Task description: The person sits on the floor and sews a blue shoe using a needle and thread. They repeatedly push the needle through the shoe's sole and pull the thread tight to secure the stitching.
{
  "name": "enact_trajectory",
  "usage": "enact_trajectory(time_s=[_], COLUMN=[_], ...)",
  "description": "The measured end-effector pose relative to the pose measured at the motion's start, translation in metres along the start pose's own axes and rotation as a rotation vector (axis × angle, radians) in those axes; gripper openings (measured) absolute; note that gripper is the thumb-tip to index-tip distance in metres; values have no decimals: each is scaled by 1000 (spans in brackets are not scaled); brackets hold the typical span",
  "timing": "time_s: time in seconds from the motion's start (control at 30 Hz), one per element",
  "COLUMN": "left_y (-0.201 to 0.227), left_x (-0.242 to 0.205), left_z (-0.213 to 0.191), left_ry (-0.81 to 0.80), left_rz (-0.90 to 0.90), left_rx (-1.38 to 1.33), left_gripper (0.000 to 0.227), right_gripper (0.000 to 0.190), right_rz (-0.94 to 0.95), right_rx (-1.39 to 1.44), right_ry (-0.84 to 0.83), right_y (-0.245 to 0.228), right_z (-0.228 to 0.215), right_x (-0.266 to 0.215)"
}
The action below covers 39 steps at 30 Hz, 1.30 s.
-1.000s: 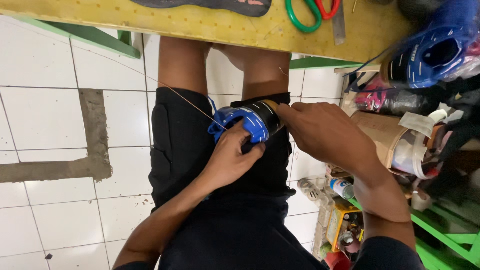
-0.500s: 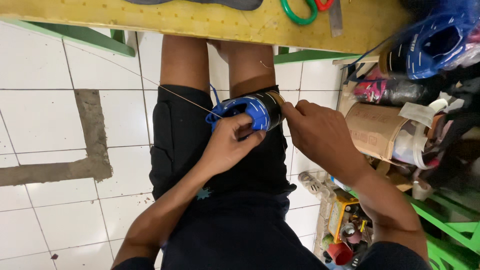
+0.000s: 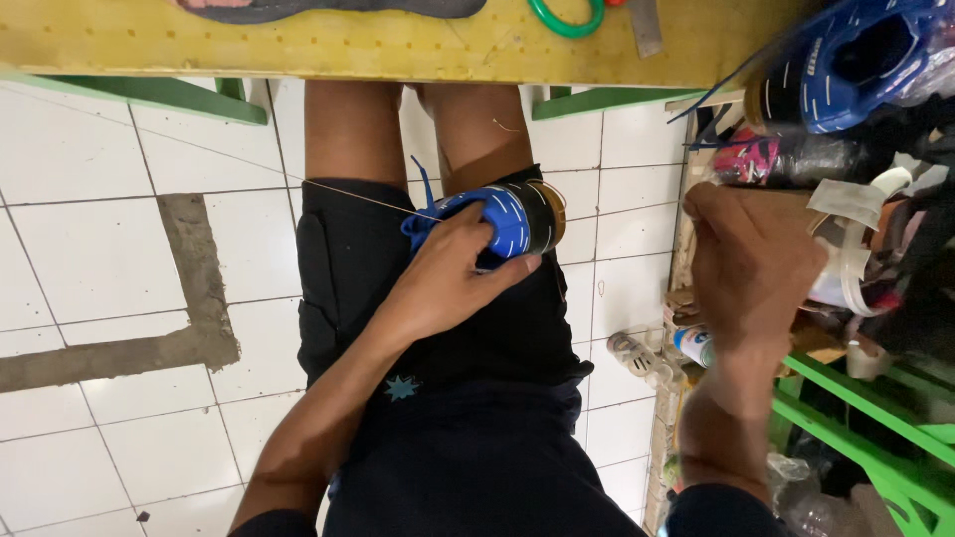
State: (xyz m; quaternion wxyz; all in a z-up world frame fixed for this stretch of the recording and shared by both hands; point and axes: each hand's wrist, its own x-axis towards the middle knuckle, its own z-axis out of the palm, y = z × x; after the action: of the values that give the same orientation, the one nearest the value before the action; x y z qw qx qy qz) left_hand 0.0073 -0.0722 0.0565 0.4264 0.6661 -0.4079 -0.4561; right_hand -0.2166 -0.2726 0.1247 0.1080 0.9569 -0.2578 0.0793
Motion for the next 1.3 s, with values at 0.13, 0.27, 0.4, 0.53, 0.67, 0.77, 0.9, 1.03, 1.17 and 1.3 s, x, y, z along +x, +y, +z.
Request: enact_trajectory(time_s=[0.13,0.27,0.4,0.53,0.67,0.77,0.9,1.03,1.17,1.3], left_y=[-9,-6,-7,2,-7,-1,1,-3,4,4], left_x=[3,-1,-6,-8,-11,-12,-16,-14,-14,-13], left_z=[2,0,4,1,9,11,11,8,11,12], left_ry=[112,96,103,127,151,157,161,186,195,174], left_rz=[146,71,-5,-20,13,12,-20,-35,-56,-89], left_rx=[-63,-23,-22,-59,-63,-56,-52,-42,-57,-85], left_gripper=[36,38,44,49,46,50,66,58,55,56], right_gripper=[25,23,20,21,18,20,24,25,21,23], right_rz=[267,538,657,629,656,596,522,694,653,544], right_rx=[1161,1836,1463,1964,2081,2297,2308,1805,1864,1725], right_ry=[-115,-179,-2,-72,-17,-90,-245,-97,-68,-307], right_y=[-51,-77,-76,-64,-72,-84,-88,-83,-67,-33], right_z=[19,38,40,54,45,52,53,47,58,45], right_x=[-9,-19,-12,-18,-10,-13,-15,-15,-20,-25])
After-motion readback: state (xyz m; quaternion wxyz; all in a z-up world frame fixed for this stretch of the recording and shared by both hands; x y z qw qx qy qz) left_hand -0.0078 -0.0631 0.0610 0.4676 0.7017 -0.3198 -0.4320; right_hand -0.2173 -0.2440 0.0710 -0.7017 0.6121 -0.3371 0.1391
